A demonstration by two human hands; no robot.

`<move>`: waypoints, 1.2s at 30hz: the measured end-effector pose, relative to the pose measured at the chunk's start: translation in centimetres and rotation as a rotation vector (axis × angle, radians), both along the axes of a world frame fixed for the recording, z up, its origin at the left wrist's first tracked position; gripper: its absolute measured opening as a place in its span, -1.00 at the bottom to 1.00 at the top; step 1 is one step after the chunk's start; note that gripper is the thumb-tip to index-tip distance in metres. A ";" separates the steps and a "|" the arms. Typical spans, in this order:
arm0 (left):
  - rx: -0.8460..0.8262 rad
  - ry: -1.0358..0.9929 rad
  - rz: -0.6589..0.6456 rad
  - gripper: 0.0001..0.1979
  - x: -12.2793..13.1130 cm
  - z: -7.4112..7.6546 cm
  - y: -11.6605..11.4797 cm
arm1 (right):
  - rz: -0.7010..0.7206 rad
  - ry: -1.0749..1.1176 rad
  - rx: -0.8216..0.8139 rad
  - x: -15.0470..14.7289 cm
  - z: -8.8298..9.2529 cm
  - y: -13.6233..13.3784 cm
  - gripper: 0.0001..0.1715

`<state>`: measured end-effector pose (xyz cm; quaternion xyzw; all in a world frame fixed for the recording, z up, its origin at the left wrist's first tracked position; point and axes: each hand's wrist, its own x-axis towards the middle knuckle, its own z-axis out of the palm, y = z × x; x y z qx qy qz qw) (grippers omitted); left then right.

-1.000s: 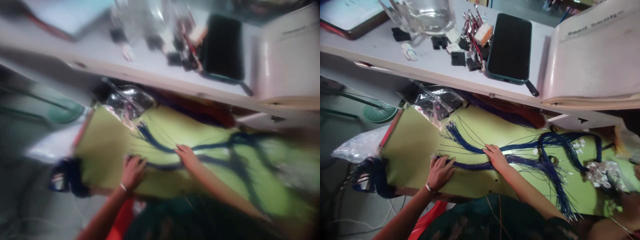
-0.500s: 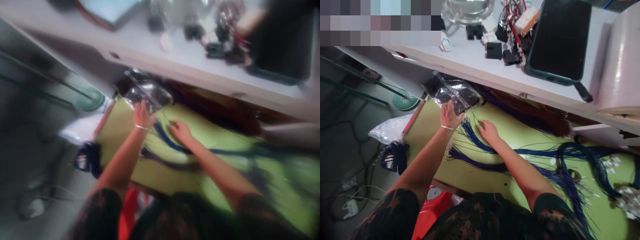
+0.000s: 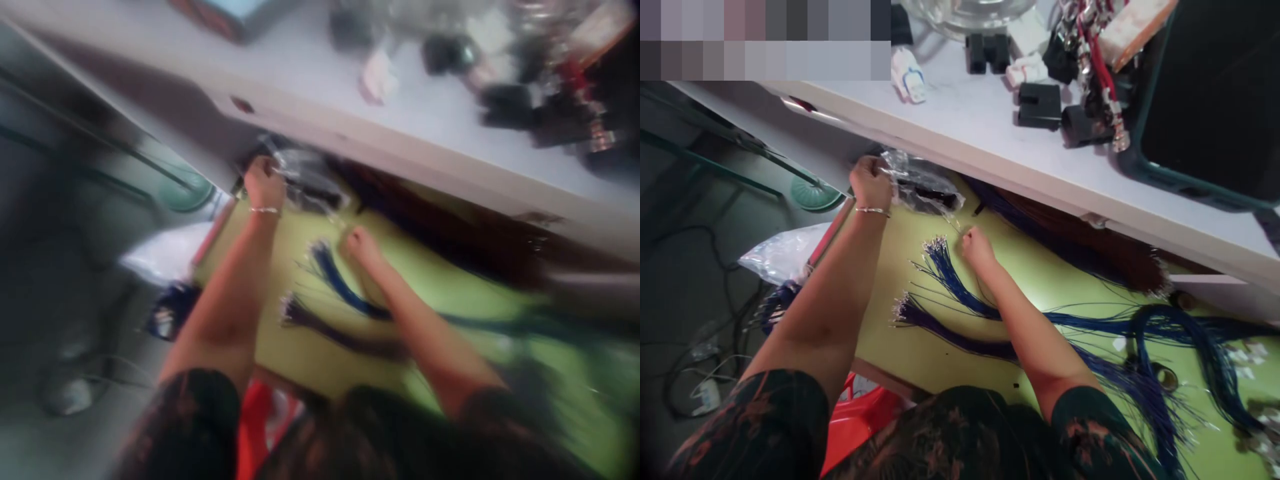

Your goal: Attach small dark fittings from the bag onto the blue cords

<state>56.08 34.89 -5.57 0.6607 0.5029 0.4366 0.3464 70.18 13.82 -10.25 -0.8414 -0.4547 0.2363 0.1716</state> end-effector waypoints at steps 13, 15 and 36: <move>-0.084 -0.032 0.043 -0.92 -0.3 -1.3 -3.7 | -0.022 -0.003 0.147 2.3 0.5 0.1 -0.68; -0.252 -0.216 0.047 -0.87 0.6 -0.1 -2.5 | 0.079 -0.032 0.114 1.5 0.8 0.6 -0.68; 0.004 0.014 0.086 -0.66 -3.8 -6.3 -12.3 | 0.119 0.289 0.180 2.9 3.0 -4.5 -0.61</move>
